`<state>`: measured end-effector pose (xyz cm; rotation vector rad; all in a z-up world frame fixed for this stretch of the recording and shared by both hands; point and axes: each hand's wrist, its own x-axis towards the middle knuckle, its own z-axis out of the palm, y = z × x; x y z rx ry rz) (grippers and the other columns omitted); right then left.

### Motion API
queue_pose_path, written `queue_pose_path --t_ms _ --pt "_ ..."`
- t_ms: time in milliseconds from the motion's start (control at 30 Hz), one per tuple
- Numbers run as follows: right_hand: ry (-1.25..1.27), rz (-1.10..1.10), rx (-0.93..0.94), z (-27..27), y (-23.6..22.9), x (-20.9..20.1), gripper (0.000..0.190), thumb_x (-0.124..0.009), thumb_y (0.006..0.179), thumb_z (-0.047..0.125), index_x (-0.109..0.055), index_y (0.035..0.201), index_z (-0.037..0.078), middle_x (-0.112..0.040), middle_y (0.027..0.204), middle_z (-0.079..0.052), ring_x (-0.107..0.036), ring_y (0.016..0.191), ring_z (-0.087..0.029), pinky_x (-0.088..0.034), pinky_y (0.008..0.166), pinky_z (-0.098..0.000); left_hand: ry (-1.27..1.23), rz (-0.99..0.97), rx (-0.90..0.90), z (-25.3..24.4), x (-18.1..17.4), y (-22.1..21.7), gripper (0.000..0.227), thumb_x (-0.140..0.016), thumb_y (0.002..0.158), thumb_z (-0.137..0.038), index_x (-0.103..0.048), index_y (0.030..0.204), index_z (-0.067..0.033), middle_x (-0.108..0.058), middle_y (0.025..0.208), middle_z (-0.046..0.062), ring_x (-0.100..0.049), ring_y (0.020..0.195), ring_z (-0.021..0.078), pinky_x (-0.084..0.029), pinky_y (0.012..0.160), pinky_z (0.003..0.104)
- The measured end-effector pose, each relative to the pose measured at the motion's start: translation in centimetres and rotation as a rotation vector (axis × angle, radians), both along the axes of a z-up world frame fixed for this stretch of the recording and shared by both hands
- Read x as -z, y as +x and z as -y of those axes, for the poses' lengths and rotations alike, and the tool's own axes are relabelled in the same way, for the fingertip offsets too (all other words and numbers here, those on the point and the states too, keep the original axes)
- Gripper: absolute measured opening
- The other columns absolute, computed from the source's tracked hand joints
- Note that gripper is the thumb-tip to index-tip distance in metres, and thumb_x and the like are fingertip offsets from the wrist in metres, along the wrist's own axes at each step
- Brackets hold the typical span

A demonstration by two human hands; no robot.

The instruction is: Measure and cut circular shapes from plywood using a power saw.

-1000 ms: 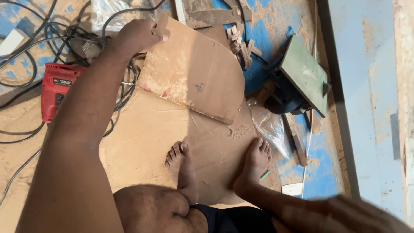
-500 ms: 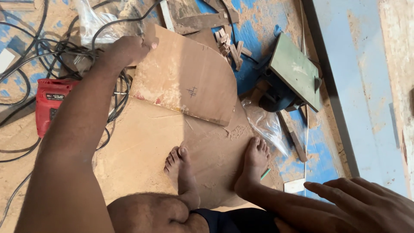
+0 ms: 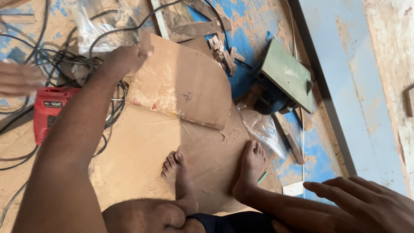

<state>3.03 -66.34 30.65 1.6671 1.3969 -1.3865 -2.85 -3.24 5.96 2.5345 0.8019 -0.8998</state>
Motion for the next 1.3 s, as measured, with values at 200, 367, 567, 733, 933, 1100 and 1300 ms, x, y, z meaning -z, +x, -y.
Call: queue_pose_path --t_ms 200,367,567,733,933,1100,1300 --pt "0.079 -0.082 0.044 -5.8 -0.3 -4.2 0.066 -0.041 0.101 0.055 -0.025 0.163 0.041 -0.051 0.153 0.008 -0.049 0.139 -0.016 -0.039 0.113 -0.0391 0.007 0.094 0.043 -1.1 1.7 -0.6 0.081 -0.04 0.106 -0.068 -0.067 0.128 0.0045 -0.067 0.12 0.035 -0.065 0.114 0.0496 -0.05 0.1 0.056" --pt "0.222 -0.167 0.077 -6.1 -0.3 -5.6 0.063 -0.044 0.102 0.053 -0.033 0.163 0.044 -0.061 0.143 0.009 -0.056 0.13 -0.017 -0.044 0.105 -0.0389 0.013 0.111 0.066 -1.5 2.8 -0.2 0.08 -0.046 0.103 -0.069 -0.068 0.125 0.0043 -0.066 0.119 0.036 -0.064 0.114 0.0509 -0.049 0.099 0.056" --pt "0.033 -0.143 0.256 -9.5 -0.2 -7.1 0.056 -0.041 0.099 0.059 -0.036 0.155 0.053 -0.069 0.133 0.022 -0.061 0.124 -0.007 -0.04 0.104 -0.0359 0.132 0.13 0.111 0.4 -0.3 0.0 0.074 -0.052 0.104 -0.059 -0.05 0.146 0.0017 -0.062 0.131 0.032 -0.059 0.122 0.048 -0.047 0.101 0.057" --pt "0.283 -0.187 0.25 -6.5 -0.4 -5.9 0.057 -0.042 0.103 0.053 -0.043 0.159 0.043 -0.072 0.127 0.016 -0.065 0.119 -0.011 -0.043 0.098 -0.0373 0.195 0.531 0.385 1.4 0.0 0.3 0.075 -0.073 0.096 -0.033 -0.045 0.158 -0.0008 -0.044 0.159 0.022 -0.04 0.142 0.0402 -0.034 0.115 0.057" --pt "0.295 -0.244 0.305 -11.1 0.2 -8.7 0.055 -0.043 0.105 0.056 -0.046 0.157 0.039 -0.072 0.123 0.013 -0.066 0.113 -0.01 -0.048 0.097 -0.0346 0.149 0.687 0.635 2.9 2.2 0.6 0.069 -0.07 0.098 -0.037 -0.049 0.157 -0.0074 -0.049 0.159 0.014 -0.041 0.147 0.0354 -0.028 0.118 0.057" --pt "0.252 -0.25 0.353 -10.3 0.1 -8.5 0.057 -0.043 0.103 0.057 -0.047 0.157 0.038 -0.073 0.122 0.014 -0.065 0.111 -0.01 -0.046 0.096 -0.0352 0.139 0.63 0.589 3.4 1.8 1.4 0.066 -0.071 0.095 -0.039 -0.054 0.151 -0.0097 -0.055 0.15 0.013 -0.044 0.142 0.0337 -0.027 0.113 0.065" --pt "0.361 -0.194 0.482 -5.6 0.0 -6.1 0.048 -0.051 0.101 0.051 -0.061 0.144 0.034 -0.074 0.123 0.011 -0.066 0.11 -0.014 -0.049 0.096 -0.0348 0.244 0.569 0.645 3.5 2.3 1.7 0.068 -0.076 0.089 -0.044 -0.059 0.145 -0.0099 -0.061 0.14 0.015 -0.051 0.134 0.0332 -0.032 0.112 0.06"
